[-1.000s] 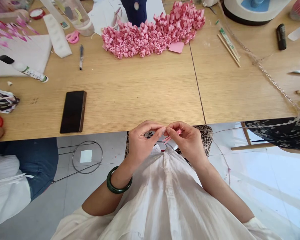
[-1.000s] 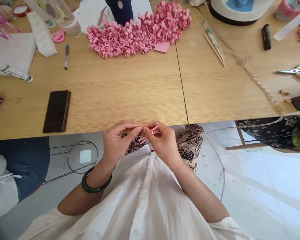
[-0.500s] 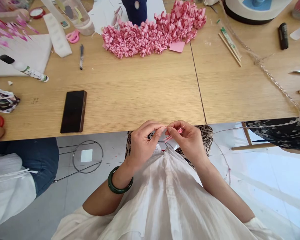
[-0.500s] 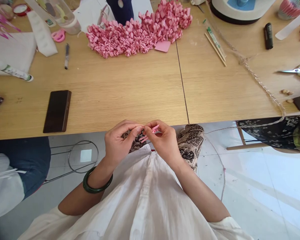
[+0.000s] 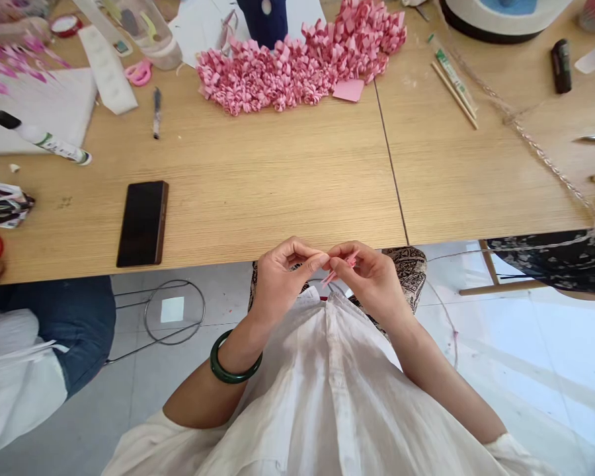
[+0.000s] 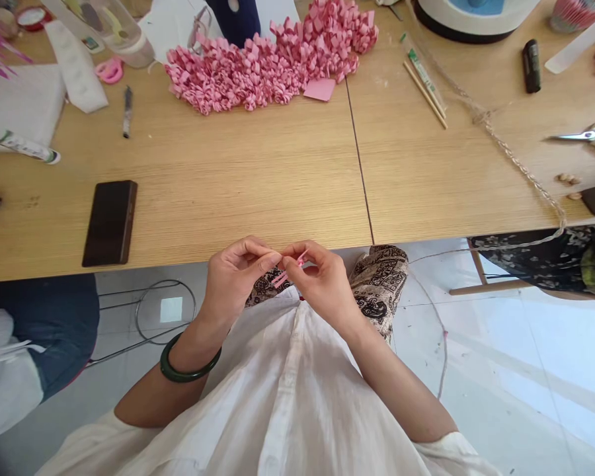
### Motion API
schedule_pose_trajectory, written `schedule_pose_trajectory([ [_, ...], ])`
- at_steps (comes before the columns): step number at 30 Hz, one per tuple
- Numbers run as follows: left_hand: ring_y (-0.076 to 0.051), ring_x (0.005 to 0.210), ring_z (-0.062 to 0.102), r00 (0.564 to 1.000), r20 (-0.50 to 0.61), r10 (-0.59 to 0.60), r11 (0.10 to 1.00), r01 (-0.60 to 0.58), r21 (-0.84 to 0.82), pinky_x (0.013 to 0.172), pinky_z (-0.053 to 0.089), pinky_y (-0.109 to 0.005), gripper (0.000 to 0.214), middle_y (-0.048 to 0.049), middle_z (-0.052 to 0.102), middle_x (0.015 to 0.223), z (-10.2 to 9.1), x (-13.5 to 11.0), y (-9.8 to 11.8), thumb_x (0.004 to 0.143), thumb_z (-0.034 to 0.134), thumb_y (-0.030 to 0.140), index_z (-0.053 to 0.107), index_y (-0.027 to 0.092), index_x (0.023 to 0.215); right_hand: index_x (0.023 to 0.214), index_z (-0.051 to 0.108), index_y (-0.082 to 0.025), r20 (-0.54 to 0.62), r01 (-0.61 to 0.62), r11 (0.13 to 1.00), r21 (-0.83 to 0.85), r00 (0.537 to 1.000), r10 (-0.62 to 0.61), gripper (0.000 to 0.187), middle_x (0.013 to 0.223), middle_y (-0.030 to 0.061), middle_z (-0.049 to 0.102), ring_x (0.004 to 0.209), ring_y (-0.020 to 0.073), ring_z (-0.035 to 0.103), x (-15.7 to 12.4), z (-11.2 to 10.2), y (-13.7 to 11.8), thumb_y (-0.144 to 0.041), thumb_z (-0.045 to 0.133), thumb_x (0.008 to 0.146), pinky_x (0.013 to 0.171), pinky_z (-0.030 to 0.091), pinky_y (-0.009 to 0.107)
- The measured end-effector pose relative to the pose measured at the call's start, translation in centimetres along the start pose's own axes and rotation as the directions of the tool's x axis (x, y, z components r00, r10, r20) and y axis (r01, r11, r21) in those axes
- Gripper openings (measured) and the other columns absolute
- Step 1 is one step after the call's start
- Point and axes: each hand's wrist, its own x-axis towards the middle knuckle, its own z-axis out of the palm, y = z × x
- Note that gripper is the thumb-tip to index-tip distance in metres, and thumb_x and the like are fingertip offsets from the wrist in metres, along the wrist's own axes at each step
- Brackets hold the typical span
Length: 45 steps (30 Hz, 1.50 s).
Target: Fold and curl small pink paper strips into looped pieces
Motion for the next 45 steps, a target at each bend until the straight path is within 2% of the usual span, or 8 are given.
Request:
schedule_pose_trajectory([
  [8, -0.009, 0.068, 0.066, 0.994, 0.008, -0.109, 0.981, 0.109, -0.161, 0.064, 0.051, -0.019, 0.018, 0.0026, 0.072, 0.073, 0.1, 0.4, 0.3, 0.074, 0.091, 0.026, 0.074, 0.020, 0.071, 0.096, 0.072, -0.019, 0.090, -0.048, 0.996, 0.074, 0.995, 0.042, 0.018, 0.100, 0.0056, 0.072, 0.087, 0.0176, 0.069, -0.3, -1.0, -0.2, -0.035, 0.074, 0.088, 0.076, 0.063, 0.031],
  [12, -0.010, 0.069, 0.066, 0.985, 0.049, -0.165, 0.965, 0.171, -0.198, 0.068, 0.052, -0.021, 0.021, 0.0023, 0.072, 0.072, 0.0, 0.5, 0.1, 0.074, 0.091, 0.031, 0.074, 0.020, 0.070, 0.096, 0.073, -0.018, 0.087, -0.053, 0.990, 0.129, 0.995, 0.042, 0.022, 0.091, 0.0044, 0.072, 0.077, 0.0142, 0.067, -0.1, -1.0, -0.1, -0.037, 0.077, 0.086, 0.074, 0.063, 0.029],
  [18, -0.012, 0.070, 0.066, 0.969, 0.124, -0.213, 0.941, 0.238, -0.241, 0.072, 0.053, -0.024, 0.023, 0.0018, 0.071, 0.071, 0.1, 0.5, 0.2, 0.078, 0.087, 0.036, 0.073, 0.019, 0.073, 0.083, 0.071, -0.018, 0.066, -0.018, 0.992, 0.122, 0.998, 0.010, 0.023, 0.082, 0.0024, 0.071, 0.070, 0.0125, 0.067, 0.1, -0.6, 0.3, -0.040, 0.079, 0.085, 0.068, 0.061, 0.026],
  [24, -0.013, 0.073, 0.065, 0.964, 0.136, -0.230, 0.931, 0.258, -0.259, 0.074, 0.050, -0.024, 0.025, 0.0010, 0.070, 0.073, -0.1, 0.4, 0.4, 0.077, 0.086, 0.038, 0.072, 0.018, 0.071, 0.099, 0.074, -0.019, 0.082, -0.079, 0.985, 0.151, 0.994, 0.067, 0.032, 0.086, 0.0030, 0.075, 0.069, 0.0138, 0.070, -0.2, -0.8, -0.7, -0.044, 0.083, 0.082, 0.069, 0.064, 0.029],
  [30, -0.012, 0.071, 0.064, 0.962, 0.145, -0.232, 0.918, 0.266, -0.294, 0.072, 0.050, -0.025, 0.024, 0.0008, 0.069, 0.070, 0.1, 0.5, 0.4, 0.075, 0.088, 0.035, 0.072, 0.018, 0.069, 0.095, 0.075, -0.019, 0.115, -0.112, 0.980, 0.163, 0.989, 0.094, 0.035, 0.083, 0.0030, 0.075, 0.068, 0.0143, 0.071, -0.3, -0.9, -0.9, -0.050, 0.083, 0.082, 0.070, 0.065, 0.030],
  [36, -0.013, 0.066, 0.062, 0.960, 0.186, -0.210, 0.918, 0.259, -0.300, 0.070, 0.052, -0.028, 0.026, 0.0005, 0.068, 0.069, 0.5, 0.4, 0.7, 0.078, 0.086, 0.034, 0.069, 0.018, 0.068, 0.086, 0.073, -0.018, 0.092, -0.060, 0.982, 0.177, 0.995, 0.044, 0.032, 0.078, 0.0030, 0.075, 0.065, 0.0128, 0.069, -0.2, -0.5, -0.3, -0.049, 0.082, 0.085, 0.066, 0.062, 0.027],
  [41, -0.015, 0.073, 0.067, 0.986, 0.112, -0.126, 0.943, 0.154, -0.295, 0.072, 0.056, -0.029, 0.032, -0.0012, 0.071, 0.077, 0.4, 0.2, 0.2, 0.090, 0.074, 0.050, 0.075, 0.019, 0.081, 0.083, 0.072, -0.019, 0.048, -0.040, 0.988, 0.152, 0.998, 0.033, 0.033, 0.074, 0.0020, 0.074, 0.062, 0.0131, 0.069, -0.2, -0.5, -0.4, -0.050, 0.080, 0.086, 0.065, 0.061, 0.027],
  [45, -0.018, 0.086, 0.071, 0.994, 0.032, -0.106, 0.979, 0.110, -0.175, 0.083, 0.058, -0.031, 0.031, -0.0042, 0.077, 0.091, -0.1, 0.0, 0.2, 0.091, 0.073, 0.050, 0.082, 0.021, 0.089, 0.085, 0.071, -0.019, 0.038, -0.033, 0.991, 0.127, 0.999, 0.028, 0.031, 0.074, 0.0016, 0.074, 0.062, 0.0127, 0.068, -0.2, -0.7, -0.5, -0.048, 0.078, 0.088, 0.065, 0.059, 0.027],
])
